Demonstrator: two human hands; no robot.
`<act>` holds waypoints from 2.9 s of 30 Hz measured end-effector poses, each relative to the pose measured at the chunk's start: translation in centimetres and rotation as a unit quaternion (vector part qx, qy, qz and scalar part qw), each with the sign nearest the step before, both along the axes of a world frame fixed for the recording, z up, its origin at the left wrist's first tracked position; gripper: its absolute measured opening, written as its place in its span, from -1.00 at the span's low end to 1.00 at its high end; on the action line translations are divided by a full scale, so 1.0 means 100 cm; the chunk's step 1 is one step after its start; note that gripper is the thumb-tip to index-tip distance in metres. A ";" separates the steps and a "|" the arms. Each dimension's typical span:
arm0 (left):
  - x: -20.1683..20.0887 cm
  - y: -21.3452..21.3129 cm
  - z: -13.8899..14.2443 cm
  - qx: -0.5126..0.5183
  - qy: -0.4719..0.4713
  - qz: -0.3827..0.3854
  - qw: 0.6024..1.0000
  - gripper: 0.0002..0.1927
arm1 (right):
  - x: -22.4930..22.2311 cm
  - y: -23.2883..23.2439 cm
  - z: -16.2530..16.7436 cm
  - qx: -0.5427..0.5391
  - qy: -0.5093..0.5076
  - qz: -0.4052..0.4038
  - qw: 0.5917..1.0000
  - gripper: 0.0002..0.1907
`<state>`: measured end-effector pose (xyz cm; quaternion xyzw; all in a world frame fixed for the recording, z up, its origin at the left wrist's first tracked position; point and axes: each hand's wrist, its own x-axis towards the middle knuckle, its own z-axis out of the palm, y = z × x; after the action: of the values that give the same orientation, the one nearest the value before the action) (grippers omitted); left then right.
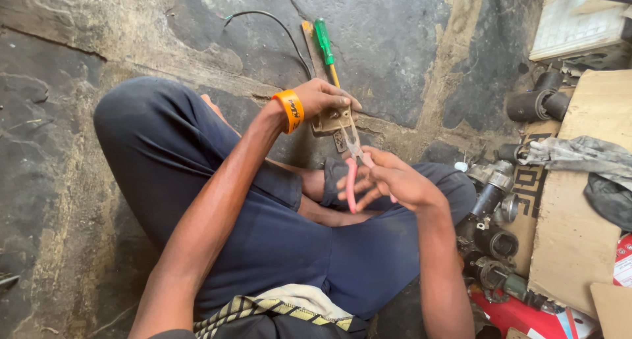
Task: The person sits on the floor and uses pliers and a screwdriver to adjust internal components of a small beige electrical box. They repeatedly grip and pull wires, then use the screwdriver to tighten or loosen screws inside the box.
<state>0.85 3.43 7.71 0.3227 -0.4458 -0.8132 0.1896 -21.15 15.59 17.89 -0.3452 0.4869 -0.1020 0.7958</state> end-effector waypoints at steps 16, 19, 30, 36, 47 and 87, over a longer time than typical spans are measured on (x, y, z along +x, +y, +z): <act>-0.008 0.002 -0.024 -0.052 -0.010 -0.048 0.997 -0.80 | 0.012 -0.006 -0.013 0.005 0.127 0.034 0.991 -0.64; -0.008 0.003 -0.025 -0.085 -0.028 -0.051 0.995 -0.79 | 0.013 -0.007 -0.016 -0.003 0.163 0.059 0.985 -0.62; -0.007 0.008 -0.009 -0.182 -0.179 -0.041 0.966 -0.78 | 0.012 -0.005 -0.029 0.044 0.150 0.033 0.987 -0.60; -0.009 0.015 -0.007 -0.159 -0.185 -0.028 0.970 -0.80 | 0.013 0.002 -0.028 0.148 0.019 -0.058 0.987 -0.52; -0.017 0.019 -0.021 -0.168 -0.185 0.000 0.968 -0.79 | 0.028 0.031 -0.047 0.195 -0.073 -0.161 0.965 -0.64; -0.017 0.011 -0.029 0.239 -0.098 0.131 0.957 -0.53 | 0.058 0.033 -0.070 -0.298 0.422 0.009 0.856 -0.78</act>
<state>-0.85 4.55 4.81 0.4920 -0.2086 -0.8284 0.1676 -15.32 18.93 10.89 -0.5806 0.7190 -0.0793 0.3737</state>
